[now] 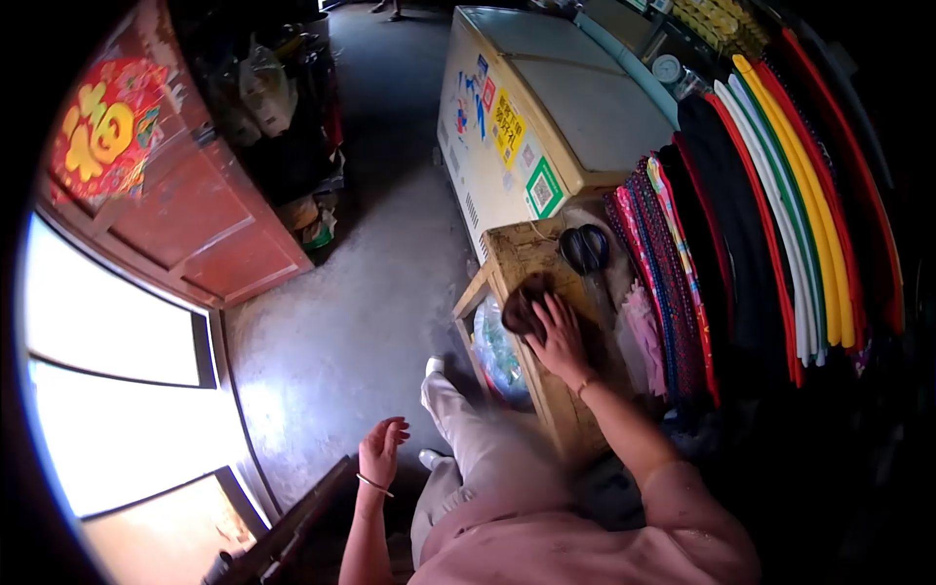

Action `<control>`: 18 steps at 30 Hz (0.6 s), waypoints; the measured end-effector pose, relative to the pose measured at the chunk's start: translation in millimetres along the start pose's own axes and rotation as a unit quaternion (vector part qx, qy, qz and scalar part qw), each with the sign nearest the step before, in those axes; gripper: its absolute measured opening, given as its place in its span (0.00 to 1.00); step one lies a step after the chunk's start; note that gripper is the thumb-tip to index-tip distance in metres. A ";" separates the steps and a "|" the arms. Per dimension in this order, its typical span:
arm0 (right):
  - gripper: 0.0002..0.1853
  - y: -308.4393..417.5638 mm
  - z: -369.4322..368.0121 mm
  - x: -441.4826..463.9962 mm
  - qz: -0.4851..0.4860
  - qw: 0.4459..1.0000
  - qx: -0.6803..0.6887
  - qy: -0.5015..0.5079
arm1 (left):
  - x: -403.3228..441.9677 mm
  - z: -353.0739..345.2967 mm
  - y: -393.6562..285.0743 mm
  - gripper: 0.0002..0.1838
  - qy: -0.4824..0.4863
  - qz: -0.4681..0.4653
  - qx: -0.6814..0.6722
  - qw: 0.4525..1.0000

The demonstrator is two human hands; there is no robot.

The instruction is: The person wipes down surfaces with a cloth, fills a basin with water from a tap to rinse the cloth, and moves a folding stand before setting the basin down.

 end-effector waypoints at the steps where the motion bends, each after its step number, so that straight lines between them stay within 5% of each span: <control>1: 0.29 -0.2 -8.0 26.6 -0.003 1.000 -0.006 -0.014 | 12.0 -7.0 -1.1 0.14 0.016 -0.003 -0.008 1.000; 8: 0.25 -36.0 -40.3 176.1 -0.229 0.962 -0.002 -0.146 | 99.5 -43.3 -20.9 0.15 0.149 0.020 0.015 0.988; 11: 0.19 -37.5 -34.5 193.7 -0.201 0.967 -0.011 -0.159 | 150.5 -48.9 -20.5 0.13 0.173 0.034 -0.010 0.984; 13: 0.16 -22.6 -23.4 192.3 -0.098 0.986 0.022 -0.135 | 190.9 -54.8 -29.4 0.13 0.204 0.030 0.022 0.978; 15: 0.16 8.3 -10.8 188.6 0.031 0.987 0.149 -0.055 | 233.2 -65.0 -46.7 0.13 0.219 0.018 0.045 0.975; 16: 0.18 25.9 -8.4 185.4 0.104 0.989 0.100 -0.030 | 252.8 -71.5 -53.1 0.13 0.240 0.007 0.055 0.969; 18: 0.20 42.0 -30.9 186.6 0.109 0.982 0.150 0.038 | 290.7 -82.1 -64.8 0.13 0.265 -0.005 0.071 0.962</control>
Point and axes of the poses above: each hand's wrist, its own x-axis towards the middle knuckle, its own z-axis out of the back of the hand, y = z × x, the point moved 4 cm from there along x, towards the middle knuckle, and after that the axes turned 8 degrees about -z, right-handed, at the moved point
